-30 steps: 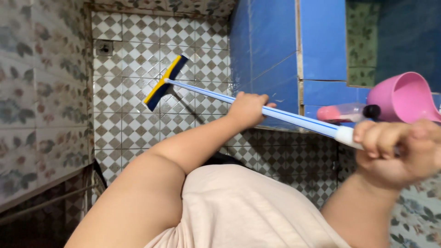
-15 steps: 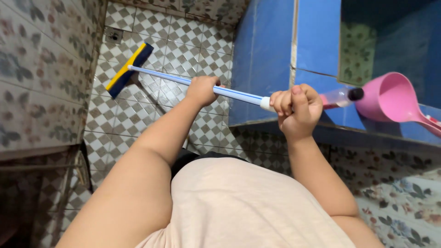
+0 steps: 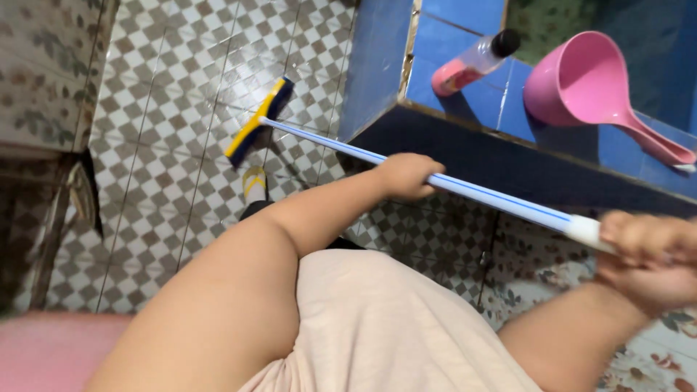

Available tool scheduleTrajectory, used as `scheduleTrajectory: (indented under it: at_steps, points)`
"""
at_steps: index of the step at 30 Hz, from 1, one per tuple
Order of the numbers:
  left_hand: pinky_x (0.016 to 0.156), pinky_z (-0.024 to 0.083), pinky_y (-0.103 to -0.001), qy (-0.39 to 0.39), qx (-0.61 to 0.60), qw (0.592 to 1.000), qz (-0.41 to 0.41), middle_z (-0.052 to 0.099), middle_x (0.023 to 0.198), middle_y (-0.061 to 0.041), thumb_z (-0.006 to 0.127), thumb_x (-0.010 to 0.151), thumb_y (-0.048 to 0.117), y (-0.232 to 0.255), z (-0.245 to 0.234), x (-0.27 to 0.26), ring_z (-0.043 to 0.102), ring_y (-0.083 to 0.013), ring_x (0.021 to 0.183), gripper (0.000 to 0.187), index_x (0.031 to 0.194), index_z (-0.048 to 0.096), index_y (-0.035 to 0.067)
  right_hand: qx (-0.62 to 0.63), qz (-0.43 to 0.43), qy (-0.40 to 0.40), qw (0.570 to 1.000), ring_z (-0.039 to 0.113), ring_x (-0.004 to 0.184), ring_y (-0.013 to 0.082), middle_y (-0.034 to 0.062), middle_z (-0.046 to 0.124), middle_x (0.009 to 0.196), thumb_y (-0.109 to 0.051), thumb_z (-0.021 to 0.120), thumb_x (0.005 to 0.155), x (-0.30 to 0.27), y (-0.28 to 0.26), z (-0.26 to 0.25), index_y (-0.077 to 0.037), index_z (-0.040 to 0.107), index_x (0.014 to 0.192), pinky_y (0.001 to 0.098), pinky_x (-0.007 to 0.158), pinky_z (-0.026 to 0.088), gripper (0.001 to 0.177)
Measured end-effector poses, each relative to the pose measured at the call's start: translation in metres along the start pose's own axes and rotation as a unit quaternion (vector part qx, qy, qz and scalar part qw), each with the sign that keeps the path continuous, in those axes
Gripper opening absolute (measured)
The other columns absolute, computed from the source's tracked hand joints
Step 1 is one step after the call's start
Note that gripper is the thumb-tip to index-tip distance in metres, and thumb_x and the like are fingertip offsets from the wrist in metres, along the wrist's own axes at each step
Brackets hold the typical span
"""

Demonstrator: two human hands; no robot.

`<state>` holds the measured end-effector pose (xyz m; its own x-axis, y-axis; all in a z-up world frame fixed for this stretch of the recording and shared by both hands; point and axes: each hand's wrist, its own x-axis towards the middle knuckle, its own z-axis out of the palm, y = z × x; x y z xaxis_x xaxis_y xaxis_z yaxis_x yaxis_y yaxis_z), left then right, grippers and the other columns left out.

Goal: The person pours water onto the bathroom floor with a water scoop, pours cleaning liquid from a bottle onto the floor, and scrubs the floor using a floor squeegee.

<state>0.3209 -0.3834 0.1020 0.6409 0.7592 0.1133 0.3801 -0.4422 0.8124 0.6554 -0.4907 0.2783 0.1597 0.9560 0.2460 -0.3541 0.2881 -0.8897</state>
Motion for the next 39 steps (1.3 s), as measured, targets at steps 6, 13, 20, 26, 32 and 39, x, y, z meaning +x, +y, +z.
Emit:
scheduleTrajectory:
  at_steps: [6,13,20,26,32,39]
  points:
    - [0.076,0.055,-0.050,0.008,0.015,0.998,-0.065,0.073,0.089,-0.011,0.073,0.080,0.033,0.015,0.012,-0.017,0.070,-0.0360,0.088,0.022,0.088,0.071,0.013,0.053,0.017,-0.011,0.998,0.032,0.050,0.0127,-0.0039,0.033,0.050,-0.040,0.040,0.114,0.002,0.028,-0.055,-0.015,0.037,0.072,0.0327,0.057,0.033,0.049]
    - [0.079,0.055,-0.052,0.119,0.112,0.957,-0.238,0.073,0.089,-0.014,0.066,0.094,0.041,-0.065,-0.030,-0.079,0.069,-0.0382,0.089,0.031,0.083,0.074,0.013,0.043,0.017,-0.104,0.993,0.028,0.042,0.0118,0.0007,0.031,0.052,-0.035,0.046,0.114,0.010,0.121,0.134,-0.011,0.037,0.078,0.0307,0.050,0.032,0.044]
    - [0.095,0.052,-0.048,0.160,0.220,0.865,-0.420,0.069,0.119,-0.013,0.063,0.089,0.016,-0.186,-0.079,-0.168,0.064,-0.0339,0.115,0.021,0.107,0.070,0.011,0.104,0.068,-0.139,0.983,0.045,0.059,0.0190,0.0053,0.043,0.062,-0.020,0.053,0.101,-0.003,0.243,0.250,-0.010,0.046,0.084,0.0410,0.076,0.045,0.021]
    - [0.099,0.044,-0.052,0.164,0.255,0.832,-0.465,0.062,0.128,-0.014,0.061,0.086,0.014,-0.210,-0.094,-0.183,0.053,-0.0343,0.128,0.032,0.117,0.065,0.010,0.098,0.150,-0.192,0.965,0.055,0.074,0.0253,0.0067,0.045,0.063,-0.030,0.048,0.099,0.000,0.258,0.276,-0.011,0.045,0.073,0.0524,0.104,0.048,0.032]
    - [0.099,0.042,-0.053,0.089,0.235,0.907,-0.337,0.070,0.113,-0.010,0.066,0.087,0.018,-0.124,-0.103,-0.145,0.065,-0.0337,0.110,0.029,0.116,0.068,0.017,0.047,0.123,-0.138,0.982,0.039,0.056,0.0193,0.0018,0.031,0.054,-0.040,0.046,0.106,0.022,0.174,0.238,-0.012,0.038,0.069,0.0417,0.075,0.041,0.046]
    - [0.087,0.053,-0.049,-0.014,0.039,0.998,-0.042,0.072,0.087,-0.008,0.072,0.088,0.044,-0.061,-0.121,-0.126,0.069,-0.0321,0.094,0.025,0.089,0.074,0.019,0.002,-0.061,-0.064,0.996,0.031,0.048,0.0122,-0.0023,0.031,0.053,-0.056,0.050,0.100,0.007,0.112,0.167,-0.016,0.037,0.086,0.0312,0.055,0.032,0.044]
